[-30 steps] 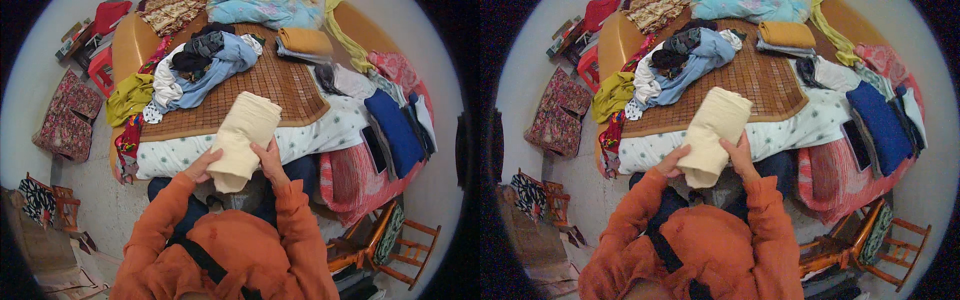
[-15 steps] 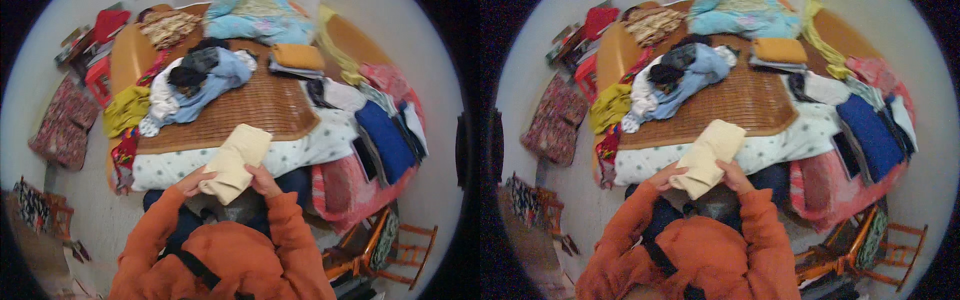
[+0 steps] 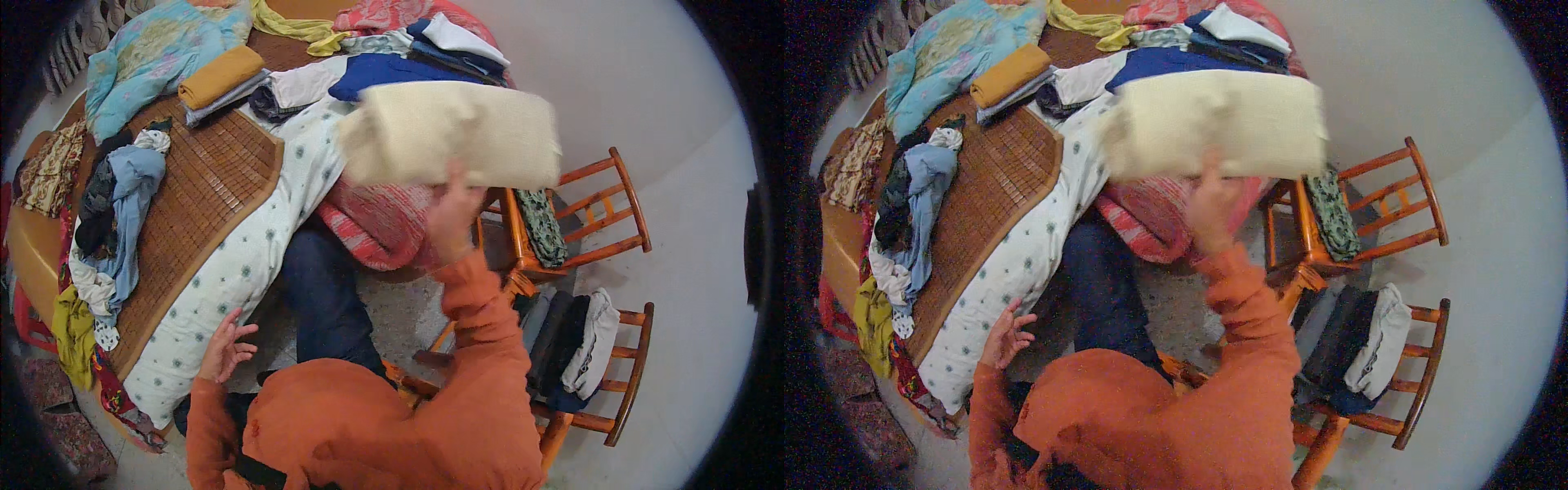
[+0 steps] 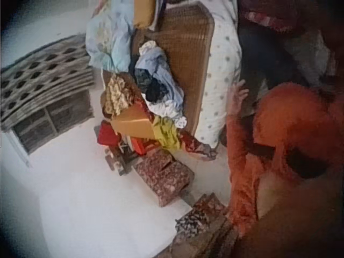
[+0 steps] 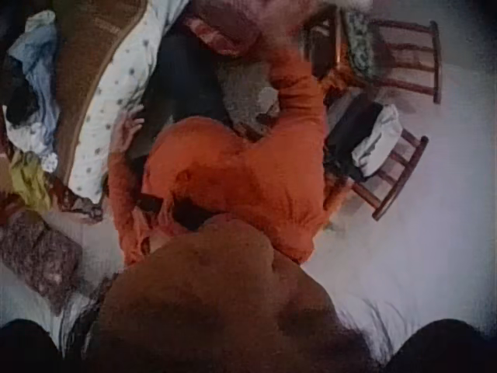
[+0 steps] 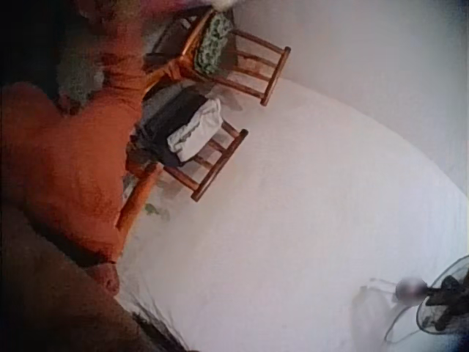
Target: The person sits on the floor and folds various garments, including a camouflage shirt, a cream-colored top, and light blue pants, on a woven mat. The person places the folded items into a neat stack on a nearby wooden chair.
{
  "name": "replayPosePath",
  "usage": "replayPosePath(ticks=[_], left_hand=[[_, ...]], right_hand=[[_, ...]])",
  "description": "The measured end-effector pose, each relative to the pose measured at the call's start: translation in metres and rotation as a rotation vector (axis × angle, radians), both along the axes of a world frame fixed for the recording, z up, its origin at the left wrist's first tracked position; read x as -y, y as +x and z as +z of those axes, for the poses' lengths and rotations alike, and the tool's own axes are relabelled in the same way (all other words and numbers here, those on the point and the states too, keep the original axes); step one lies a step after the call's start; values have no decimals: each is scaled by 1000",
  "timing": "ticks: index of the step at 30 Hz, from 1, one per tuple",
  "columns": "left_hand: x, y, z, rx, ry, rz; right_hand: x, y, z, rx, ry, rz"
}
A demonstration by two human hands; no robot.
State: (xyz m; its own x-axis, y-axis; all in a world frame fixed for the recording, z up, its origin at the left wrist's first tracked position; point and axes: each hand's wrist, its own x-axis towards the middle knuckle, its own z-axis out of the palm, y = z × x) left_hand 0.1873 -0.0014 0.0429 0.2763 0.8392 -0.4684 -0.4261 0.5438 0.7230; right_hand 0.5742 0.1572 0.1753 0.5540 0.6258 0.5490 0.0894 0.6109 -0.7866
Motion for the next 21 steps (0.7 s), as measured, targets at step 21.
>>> replayPosePath(ticks=[21], left_hand=[[-8,17,-24,-243,-93,37]], right_hand=[[-64,149,-110,30,-171,-679]])
